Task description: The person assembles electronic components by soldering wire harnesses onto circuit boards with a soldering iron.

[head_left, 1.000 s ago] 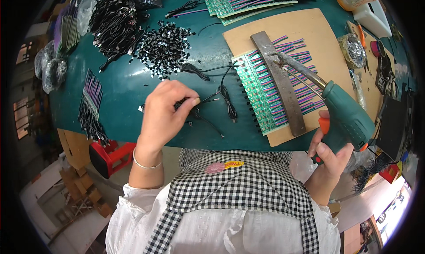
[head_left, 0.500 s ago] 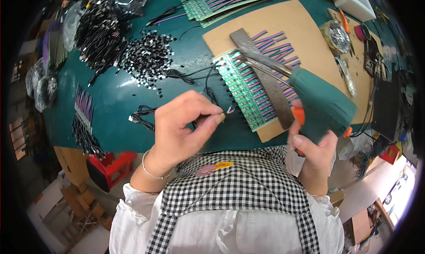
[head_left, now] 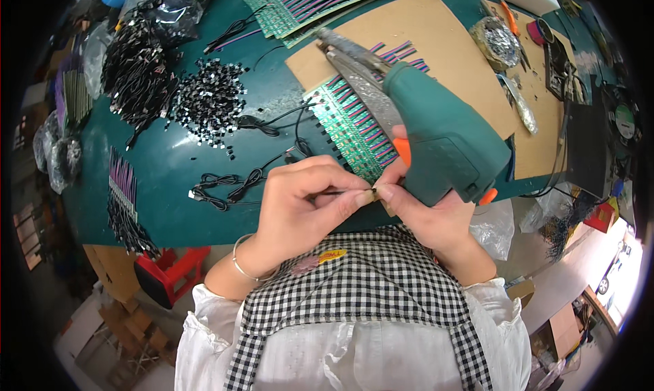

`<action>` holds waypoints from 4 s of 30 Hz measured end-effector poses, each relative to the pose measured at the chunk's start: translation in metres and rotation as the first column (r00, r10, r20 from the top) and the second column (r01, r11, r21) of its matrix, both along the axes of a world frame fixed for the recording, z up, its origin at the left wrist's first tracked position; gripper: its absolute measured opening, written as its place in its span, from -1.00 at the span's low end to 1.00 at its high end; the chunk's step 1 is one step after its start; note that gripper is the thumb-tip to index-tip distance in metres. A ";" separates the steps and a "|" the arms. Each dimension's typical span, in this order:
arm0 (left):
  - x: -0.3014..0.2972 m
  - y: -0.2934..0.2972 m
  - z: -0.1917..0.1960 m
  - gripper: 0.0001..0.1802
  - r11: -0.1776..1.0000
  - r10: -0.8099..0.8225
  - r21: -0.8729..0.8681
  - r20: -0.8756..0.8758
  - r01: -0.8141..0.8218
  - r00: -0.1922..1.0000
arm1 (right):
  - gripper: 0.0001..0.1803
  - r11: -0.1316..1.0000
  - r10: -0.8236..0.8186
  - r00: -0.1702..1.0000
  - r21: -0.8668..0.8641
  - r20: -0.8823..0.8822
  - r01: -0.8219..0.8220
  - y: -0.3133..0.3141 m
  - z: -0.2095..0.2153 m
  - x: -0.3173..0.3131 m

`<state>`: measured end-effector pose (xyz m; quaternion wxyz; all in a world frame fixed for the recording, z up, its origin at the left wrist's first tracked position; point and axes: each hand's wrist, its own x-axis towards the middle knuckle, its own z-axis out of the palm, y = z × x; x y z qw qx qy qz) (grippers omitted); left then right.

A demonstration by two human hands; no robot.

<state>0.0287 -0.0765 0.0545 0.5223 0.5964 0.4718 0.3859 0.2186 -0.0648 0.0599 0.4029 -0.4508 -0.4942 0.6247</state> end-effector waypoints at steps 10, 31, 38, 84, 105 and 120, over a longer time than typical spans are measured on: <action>-0.010 0.018 -0.002 -0.96 0.943 0.318 -0.069 -0.111 -0.327 0.941 | -0.35 0.922 -0.076 0.968 0.387 0.238 -0.023 0.003 -0.016 0.009; -0.021 0.079 -0.022 -0.89 0.978 0.171 -0.003 -0.551 -0.207 0.817 | -0.53 0.997 -0.014 0.996 0.073 0.083 0.008 -0.015 -0.011 0.068; -0.027 0.082 -0.022 -0.89 0.985 0.160 0.035 -0.571 -0.171 0.805 | -0.84 0.999 -0.048 0.977 0.014 0.210 0.046 -0.009 -0.004 0.061; -0.024 0.081 -0.024 -0.86 0.974 0.215 0.071 -0.595 -0.216 0.774 | -0.69 1.000 0.023 0.978 -0.001 0.206 -0.024 -0.006 -0.009 0.057; -0.022 0.074 -0.025 -0.89 0.978 0.209 0.110 -0.578 -0.178 0.789 | -0.77 0.997 -0.011 0.995 -0.073 0.101 0.018 -0.008 -0.006 0.071; -0.021 0.078 -0.023 -0.90 0.987 0.159 0.068 -0.586 -0.147 0.794 | -0.44 0.961 0.165 0.958 0.180 0.235 -0.210 -0.008 -0.024 0.077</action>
